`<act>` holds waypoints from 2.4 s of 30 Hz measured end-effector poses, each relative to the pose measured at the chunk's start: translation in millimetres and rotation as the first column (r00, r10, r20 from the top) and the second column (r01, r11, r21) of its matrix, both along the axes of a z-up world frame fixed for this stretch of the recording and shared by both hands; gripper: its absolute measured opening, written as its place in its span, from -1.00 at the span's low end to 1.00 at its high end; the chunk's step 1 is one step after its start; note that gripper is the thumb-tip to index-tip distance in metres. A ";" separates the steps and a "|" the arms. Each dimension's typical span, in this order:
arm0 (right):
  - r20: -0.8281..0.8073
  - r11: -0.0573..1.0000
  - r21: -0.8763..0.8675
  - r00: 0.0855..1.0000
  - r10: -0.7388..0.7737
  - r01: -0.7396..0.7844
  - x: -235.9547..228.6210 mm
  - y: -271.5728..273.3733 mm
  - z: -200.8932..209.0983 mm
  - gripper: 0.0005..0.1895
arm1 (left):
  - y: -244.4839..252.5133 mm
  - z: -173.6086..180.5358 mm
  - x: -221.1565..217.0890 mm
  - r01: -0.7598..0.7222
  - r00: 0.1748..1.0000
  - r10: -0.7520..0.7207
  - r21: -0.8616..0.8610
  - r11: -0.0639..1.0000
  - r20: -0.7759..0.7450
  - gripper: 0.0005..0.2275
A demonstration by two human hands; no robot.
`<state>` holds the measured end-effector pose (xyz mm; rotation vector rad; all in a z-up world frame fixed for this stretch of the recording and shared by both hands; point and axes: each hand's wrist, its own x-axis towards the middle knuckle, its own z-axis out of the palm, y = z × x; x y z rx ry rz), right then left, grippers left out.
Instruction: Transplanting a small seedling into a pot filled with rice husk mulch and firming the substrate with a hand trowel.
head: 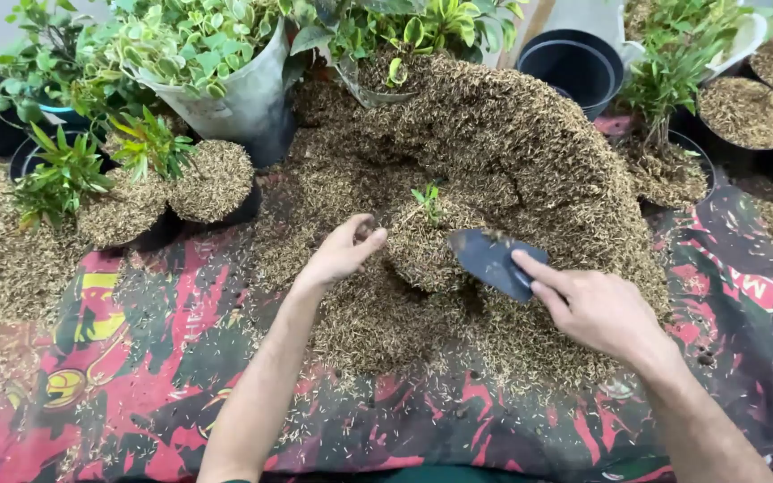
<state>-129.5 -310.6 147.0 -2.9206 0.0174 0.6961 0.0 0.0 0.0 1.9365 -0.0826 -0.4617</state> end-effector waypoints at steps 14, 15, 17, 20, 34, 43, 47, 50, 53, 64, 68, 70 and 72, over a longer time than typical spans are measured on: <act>0.142 0.979 -0.173 0.981 0.134 -0.108 72.3 10.6 -37.2 -0.46 | -62.0 -57.7 106.0 0.169 0.940 -0.193 0.109 0.980 0.280 -0.72; 0.138 0.975 -0.185 0.979 0.151 -0.124 73.9 10.4 -38.6 -0.46 | -62.4 -61.6 106.4 0.192 0.934 -0.221 0.126 0.973 0.282 -0.80; 0.136 0.972 -0.195 0.978 0.160 -0.132 76.1 10.3 -41.4 -0.47 | -66.2 -57.3 99.9 0.204 0.943 -0.219 0.086 0.975 0.249 -0.78; 0.133 0.968 -0.208 0.976 0.173 -0.143 76.5 9.8 -44.7 -0.46 | -69.2 -56.7 99.2 0.207 0.960 -0.207 0.019 0.978 0.188 -0.69; 0.110 0.959 -0.215 0.972 0.210 -0.183 77.6 7.8 -66.2 -0.46 | -89.9 -76.0 130.0 0.400 0.867 -0.482 0.402 0.824 0.124 -0.40; 0.084 0.962 -0.205 0.976 0.200 -0.180 79.6 7.4 -71.7 -0.45 | -96.7 -108.4 144.4 0.417 0.852 -0.514 0.463 0.782 0.102 -0.39; 0.079 0.969 -0.183 0.980 0.181 -0.164 74.3 12.5 -58.9 -0.45 | -102.1 -129.3 157.7 0.399 0.866 -0.493 0.470 0.787 0.089 -0.42; 0.093 0.973 -0.165 0.980 0.177 -0.161 70.4 12.1 -60.0 -0.45 | -97.2 -132.7 161.3 0.385 0.872 -0.475 0.433 0.815 0.120 -0.42; 0.117 0.985 -0.115 0.983 0.142 -0.129 63.0 8.3 -59.4 -0.47 | -78.6 -84.0 132.9 0.319 0.907 -0.390 0.345 0.883 0.161 -0.43; 0.039 0.996 -0.083 0.999 0.023 -0.019 -8.6 -3.7 -38.5 -0.45 | -44.8 25.4 -17.9 -0.003 0.991 -0.017 0.155 0.988 0.133 -0.05; 0.054 0.993 -0.094 0.995 0.082 -0.077 0.3 -0.1 -54.3 -0.46 | -65.1 40.1 -36.9 -0.012 0.999 0.005 0.135 0.991 0.048 0.11; 0.048 0.989 -0.106 0.993 0.110 -0.105 5.0 1.6 -58.4 -0.46 | -72.6 43.2 -39.6 -0.036 0.998 0.029 0.142 0.989 0.050 0.14; 0.033 0.990 -0.097 0.994 0.107 -0.103 7.1 3.5 -57.8 -0.47 | -78.5 46.7 -41.1 -0.069 0.996 0.059 0.169 0.983 0.063 0.15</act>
